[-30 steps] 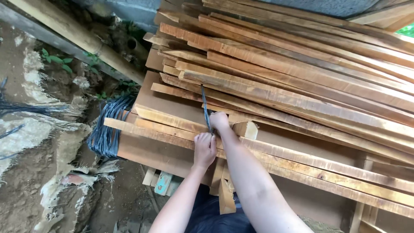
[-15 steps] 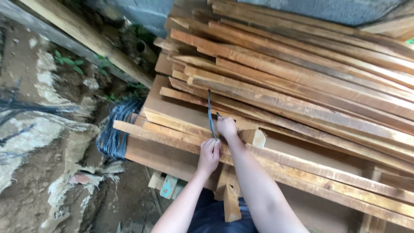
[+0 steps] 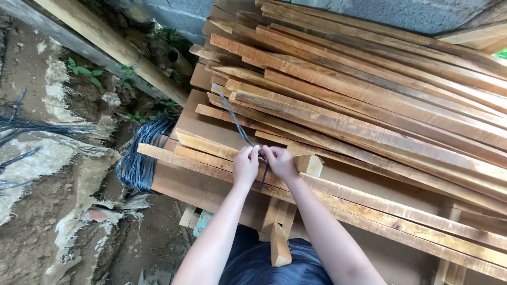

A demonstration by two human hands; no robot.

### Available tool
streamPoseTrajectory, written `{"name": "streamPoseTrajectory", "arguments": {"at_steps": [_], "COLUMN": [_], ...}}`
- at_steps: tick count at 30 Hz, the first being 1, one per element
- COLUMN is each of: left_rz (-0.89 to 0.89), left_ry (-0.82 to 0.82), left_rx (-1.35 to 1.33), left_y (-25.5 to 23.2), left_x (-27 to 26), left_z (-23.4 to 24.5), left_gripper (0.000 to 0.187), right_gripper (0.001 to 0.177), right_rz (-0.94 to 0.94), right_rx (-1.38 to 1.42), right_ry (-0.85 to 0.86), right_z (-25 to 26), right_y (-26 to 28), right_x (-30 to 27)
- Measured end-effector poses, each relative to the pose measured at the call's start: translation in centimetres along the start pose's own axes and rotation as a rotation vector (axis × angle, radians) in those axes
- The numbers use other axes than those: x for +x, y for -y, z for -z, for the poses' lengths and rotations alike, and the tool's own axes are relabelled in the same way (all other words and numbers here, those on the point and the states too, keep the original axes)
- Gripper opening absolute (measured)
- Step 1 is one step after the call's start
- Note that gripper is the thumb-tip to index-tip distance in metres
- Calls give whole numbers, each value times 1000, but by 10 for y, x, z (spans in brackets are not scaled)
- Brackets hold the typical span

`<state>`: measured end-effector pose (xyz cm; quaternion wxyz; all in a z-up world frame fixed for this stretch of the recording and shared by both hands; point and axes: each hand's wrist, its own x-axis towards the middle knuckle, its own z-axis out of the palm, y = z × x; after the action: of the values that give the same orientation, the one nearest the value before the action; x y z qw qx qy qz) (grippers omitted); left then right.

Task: Tying bundles of long wooden slats together using plastic strips.

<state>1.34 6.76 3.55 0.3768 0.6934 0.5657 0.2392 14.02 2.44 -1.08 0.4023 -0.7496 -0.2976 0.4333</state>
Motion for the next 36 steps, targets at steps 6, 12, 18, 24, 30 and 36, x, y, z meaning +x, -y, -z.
{"name": "streamPoseTrajectory", "arguments": {"at_steps": [6, 12, 18, 24, 30, 36], "left_rz": [54, -141, -247, -13, 78, 300], "left_ry": [188, 366, 199, 206, 101, 275], "left_rx": [173, 351, 495, 474, 496, 507], "left_y": [32, 59, 25, 35, 57, 35], "left_x": [20, 16, -11, -7, 0, 14], "left_z": [-27, -16, 10, -21, -48, -39], "left_gripper": [36, 21, 14, 18, 11, 21], "right_gripper": [10, 20, 21, 19, 17, 5], "right_rz": [189, 231, 111, 127, 96, 98], "right_rx": [-121, -12, 66, 22, -20, 44], "right_ry": [52, 58, 48, 42, -16, -111], "right_z": [4, 6, 0, 0, -4, -4], "right_y": [-20, -5, -23, -32, -37, -18], "right_x": [-4, -6, 4, 8, 11, -10]}}
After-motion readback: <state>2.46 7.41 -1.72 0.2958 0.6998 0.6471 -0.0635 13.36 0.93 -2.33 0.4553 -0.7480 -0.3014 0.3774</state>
